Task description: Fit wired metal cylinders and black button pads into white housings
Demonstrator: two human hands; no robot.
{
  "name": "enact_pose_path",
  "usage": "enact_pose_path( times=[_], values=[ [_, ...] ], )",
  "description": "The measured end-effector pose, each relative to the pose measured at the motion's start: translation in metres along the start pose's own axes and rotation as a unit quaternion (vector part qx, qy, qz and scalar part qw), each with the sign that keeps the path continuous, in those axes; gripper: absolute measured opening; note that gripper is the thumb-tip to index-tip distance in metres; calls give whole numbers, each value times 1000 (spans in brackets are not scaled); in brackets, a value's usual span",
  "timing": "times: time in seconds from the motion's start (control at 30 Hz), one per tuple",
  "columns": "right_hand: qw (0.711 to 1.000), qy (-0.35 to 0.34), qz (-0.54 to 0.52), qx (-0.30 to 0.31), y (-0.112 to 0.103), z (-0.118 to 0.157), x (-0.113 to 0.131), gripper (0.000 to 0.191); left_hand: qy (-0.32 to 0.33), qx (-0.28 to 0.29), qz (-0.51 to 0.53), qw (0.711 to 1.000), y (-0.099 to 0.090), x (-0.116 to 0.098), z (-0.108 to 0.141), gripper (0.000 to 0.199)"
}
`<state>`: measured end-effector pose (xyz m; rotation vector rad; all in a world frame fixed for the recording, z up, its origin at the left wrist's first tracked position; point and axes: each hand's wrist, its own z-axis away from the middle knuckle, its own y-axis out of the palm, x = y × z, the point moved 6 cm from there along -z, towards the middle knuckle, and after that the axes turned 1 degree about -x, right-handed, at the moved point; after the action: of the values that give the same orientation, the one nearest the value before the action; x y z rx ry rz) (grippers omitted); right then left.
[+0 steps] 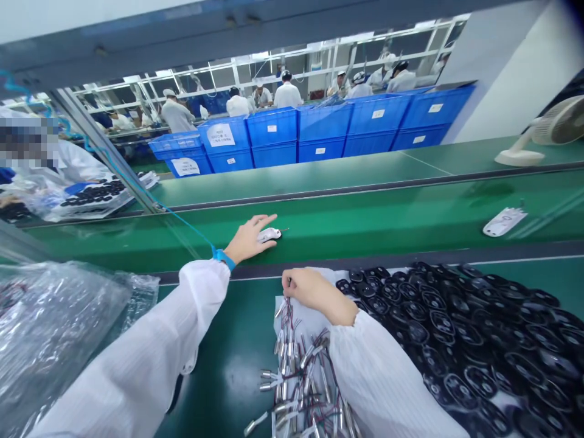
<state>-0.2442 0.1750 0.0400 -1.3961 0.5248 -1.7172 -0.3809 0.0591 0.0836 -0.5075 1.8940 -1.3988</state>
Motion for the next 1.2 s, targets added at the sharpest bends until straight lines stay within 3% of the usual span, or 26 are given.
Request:
enact_pose_path(
  times=[0.1,0.17,0.23,0.37,0.47,0.6,0.7,0.83,0.97,1.03,1.1,1.2],
  values=[
    [1000,24,-9,-13,2,-3,-4,26,-94,-22,-50,994,-37,11,45,47],
    [999,37,-16,-17,5,-5,-8,26,-163,4,-82,983,-56,21,87,28],
    [999,45,-23,-20,6,-7,-10,22,-224,27,-106,969,-68,27,133,30],
    [999,31,-43,-14,3,-6,-11,8,-287,36,-115,950,-66,23,202,36],
    [999,9,-53,7,-2,-2,-12,16,-290,25,-96,952,-51,10,219,30],
    [998,0,-59,15,-8,1,-17,18,-288,-31,-59,955,-42,-1,215,14],
    [999,0,-54,-3,-16,2,-21,17,-290,-93,6,953,-43,-5,208,12],
    [997,-13,-51,-54,-34,8,-22,16,-264,-178,150,936,-50,-16,189,20],
    [992,-40,-53,-103,-48,18,-15,15,-207,-221,294,907,-66,-41,153,31],
    [990,-54,-54,-118,-52,21,-10,13,-183,-234,378,877,-78,-55,133,32],
    [986,-71,-56,-137,-57,26,-3,11,-175,-236,488,822,-87,-67,118,49],
    [972,-102,-72,-197,-76,40,10,19,-163,-189,618,746,-92,-81,102,60]
  ],
)
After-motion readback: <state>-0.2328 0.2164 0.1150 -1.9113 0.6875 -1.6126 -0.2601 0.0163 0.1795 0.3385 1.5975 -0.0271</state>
